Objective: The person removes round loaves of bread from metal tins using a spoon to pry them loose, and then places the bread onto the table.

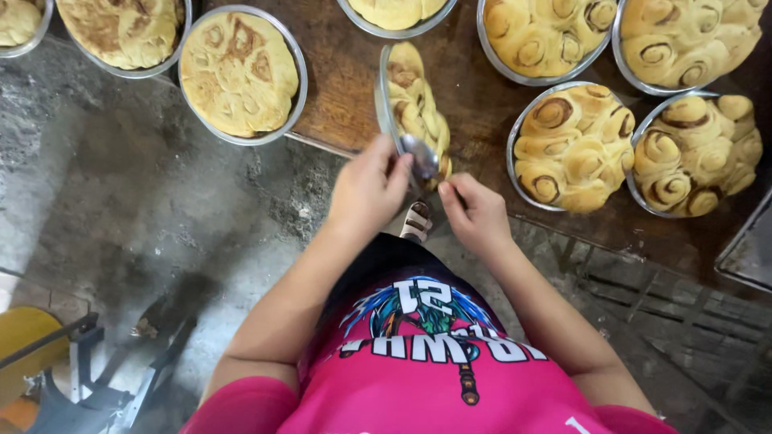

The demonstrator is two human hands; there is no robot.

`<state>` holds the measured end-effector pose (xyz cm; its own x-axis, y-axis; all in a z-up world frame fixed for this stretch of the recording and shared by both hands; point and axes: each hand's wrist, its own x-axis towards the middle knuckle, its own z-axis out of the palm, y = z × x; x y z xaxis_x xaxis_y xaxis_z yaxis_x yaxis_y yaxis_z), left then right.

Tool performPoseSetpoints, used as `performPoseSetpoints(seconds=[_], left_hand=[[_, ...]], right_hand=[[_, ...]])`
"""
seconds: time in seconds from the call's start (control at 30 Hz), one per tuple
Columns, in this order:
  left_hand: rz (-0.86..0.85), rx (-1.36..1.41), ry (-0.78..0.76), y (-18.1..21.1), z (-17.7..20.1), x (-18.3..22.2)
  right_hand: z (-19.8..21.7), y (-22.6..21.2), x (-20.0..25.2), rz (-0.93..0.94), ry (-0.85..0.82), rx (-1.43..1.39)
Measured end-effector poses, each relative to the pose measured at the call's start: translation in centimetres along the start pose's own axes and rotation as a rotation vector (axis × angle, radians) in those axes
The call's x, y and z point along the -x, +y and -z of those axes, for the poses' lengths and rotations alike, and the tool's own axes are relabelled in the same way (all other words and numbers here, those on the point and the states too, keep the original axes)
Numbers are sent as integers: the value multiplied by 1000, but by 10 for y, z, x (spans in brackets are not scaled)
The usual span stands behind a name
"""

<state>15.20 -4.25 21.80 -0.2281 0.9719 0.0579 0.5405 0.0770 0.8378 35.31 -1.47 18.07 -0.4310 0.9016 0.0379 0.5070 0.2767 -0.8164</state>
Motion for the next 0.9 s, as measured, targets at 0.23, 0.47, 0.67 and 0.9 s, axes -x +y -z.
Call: performPoseSetpoints(seconds=[0.23, 0.47, 0.67, 0.9], left_hand=[[198, 72, -159, 7, 30, -18], [264, 137, -187, 14, 33, -39], [-61, -157, -60, 15, 6, -4], [11, -52, -64, 4, 12, -15]], right_hand=[[9, -1, -6, 75, -42, 196], [-9, -6, 12, 118, 32, 47], [-4, 2, -3, 195, 48, 149], [-3, -12, 5, -27, 69, -1]])
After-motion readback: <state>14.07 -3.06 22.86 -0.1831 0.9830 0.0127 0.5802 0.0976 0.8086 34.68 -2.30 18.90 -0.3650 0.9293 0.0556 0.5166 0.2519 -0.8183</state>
